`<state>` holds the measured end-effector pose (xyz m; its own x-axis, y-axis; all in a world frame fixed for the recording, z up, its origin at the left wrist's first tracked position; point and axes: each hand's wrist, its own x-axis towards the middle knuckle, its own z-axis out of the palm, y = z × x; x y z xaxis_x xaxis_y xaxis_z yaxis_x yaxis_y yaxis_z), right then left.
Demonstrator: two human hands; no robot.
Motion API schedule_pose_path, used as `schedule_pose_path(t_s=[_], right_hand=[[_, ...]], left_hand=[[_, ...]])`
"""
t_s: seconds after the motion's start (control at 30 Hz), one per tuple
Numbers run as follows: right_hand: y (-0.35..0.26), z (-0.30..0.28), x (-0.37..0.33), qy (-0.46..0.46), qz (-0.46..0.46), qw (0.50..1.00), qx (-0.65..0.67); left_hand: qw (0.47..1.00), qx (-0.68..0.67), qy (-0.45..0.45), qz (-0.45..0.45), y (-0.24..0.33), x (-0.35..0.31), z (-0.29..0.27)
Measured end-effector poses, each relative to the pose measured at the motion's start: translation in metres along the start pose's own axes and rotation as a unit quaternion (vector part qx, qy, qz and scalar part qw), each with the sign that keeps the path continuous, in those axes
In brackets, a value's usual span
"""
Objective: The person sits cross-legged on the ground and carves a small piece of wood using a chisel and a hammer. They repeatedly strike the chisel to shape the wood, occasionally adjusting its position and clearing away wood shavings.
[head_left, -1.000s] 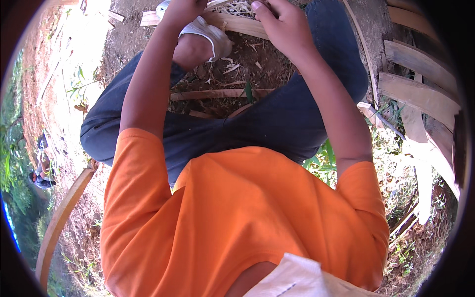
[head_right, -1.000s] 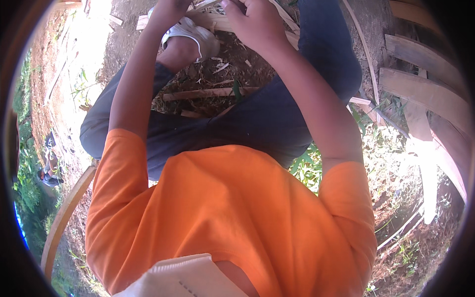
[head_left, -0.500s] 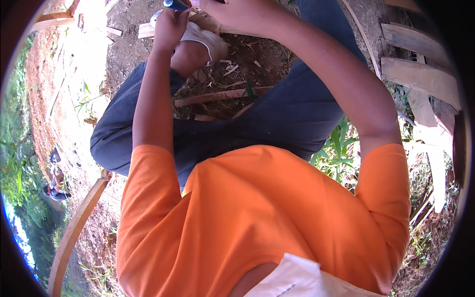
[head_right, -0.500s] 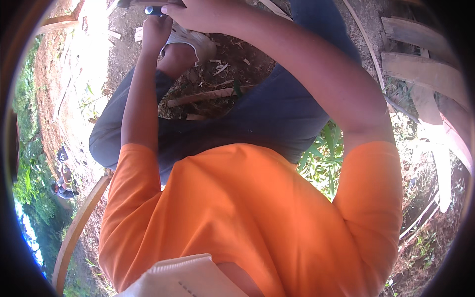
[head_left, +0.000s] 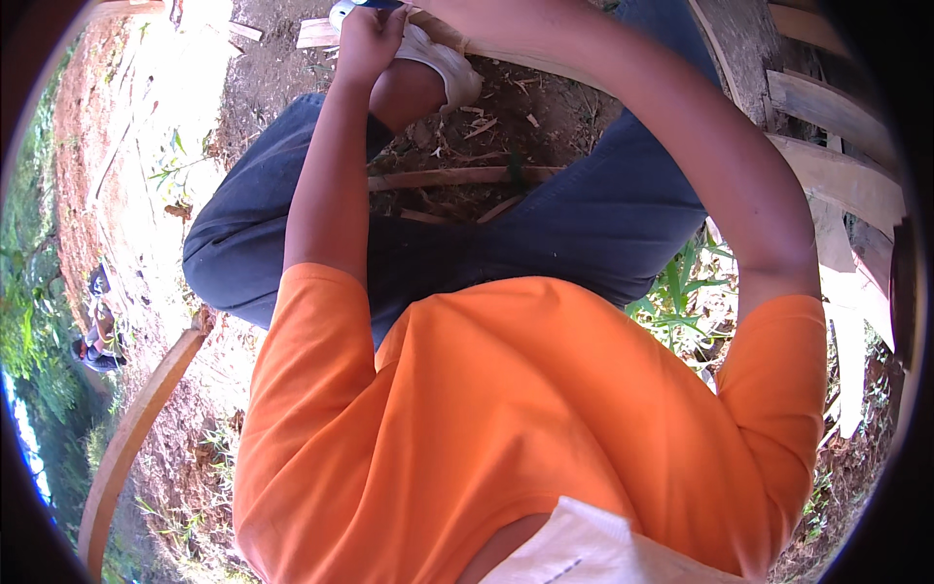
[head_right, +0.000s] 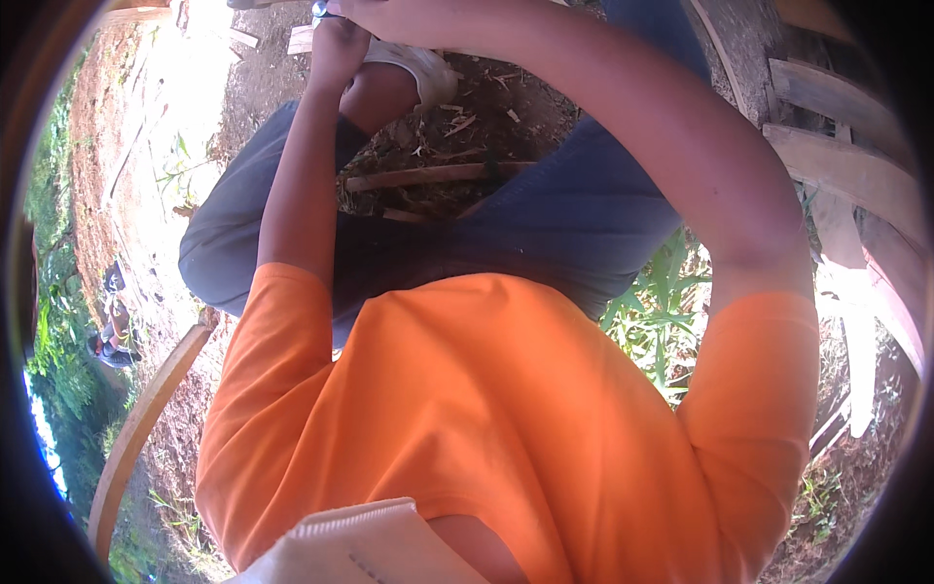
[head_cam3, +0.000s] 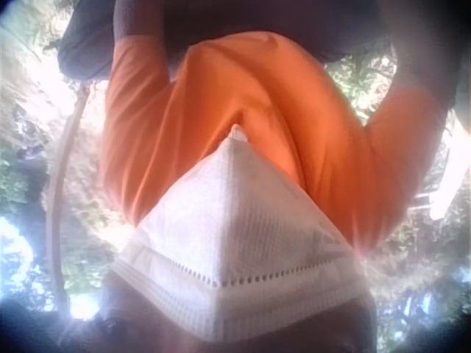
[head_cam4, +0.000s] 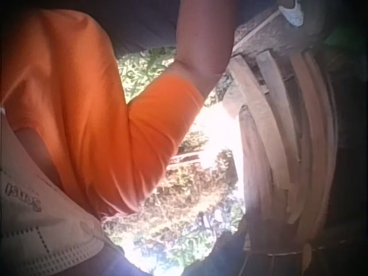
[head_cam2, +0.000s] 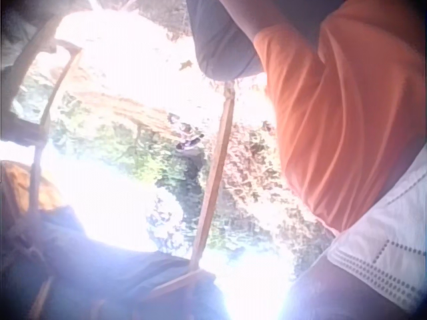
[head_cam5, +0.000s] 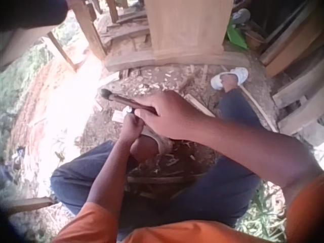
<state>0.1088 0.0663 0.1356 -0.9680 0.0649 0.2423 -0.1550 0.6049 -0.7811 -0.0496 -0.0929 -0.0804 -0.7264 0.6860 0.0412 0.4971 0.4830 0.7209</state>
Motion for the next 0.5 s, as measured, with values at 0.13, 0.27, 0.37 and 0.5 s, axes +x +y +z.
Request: schedule_pose_path(t_s=[0.13, 0.27, 0.37, 0.5], right_hand=[[0.002, -0.01, 0.014, -0.155, 0.031, 0.984, -0.081], [-0.004, -0.003, 0.021, -0.124, 0.014, 0.989, -0.074], [0.006, 0.001, 0.037, -0.174, 0.005, 0.98, -0.102], [0.0, 0.002, 0.045, -0.197, 0.032, 0.97, -0.139]], left_hand=[[0.986, -0.11, 0.096, 0.074, 0.018, -0.01, 0.006], [0.991, -0.106, 0.068, 0.047, 0.005, -0.006, 0.013], [0.995, -0.066, 0.066, 0.017, -0.015, -0.005, 0.015], [0.974, -0.174, 0.147, -0.013, 0.0, -0.012, 0.017]])
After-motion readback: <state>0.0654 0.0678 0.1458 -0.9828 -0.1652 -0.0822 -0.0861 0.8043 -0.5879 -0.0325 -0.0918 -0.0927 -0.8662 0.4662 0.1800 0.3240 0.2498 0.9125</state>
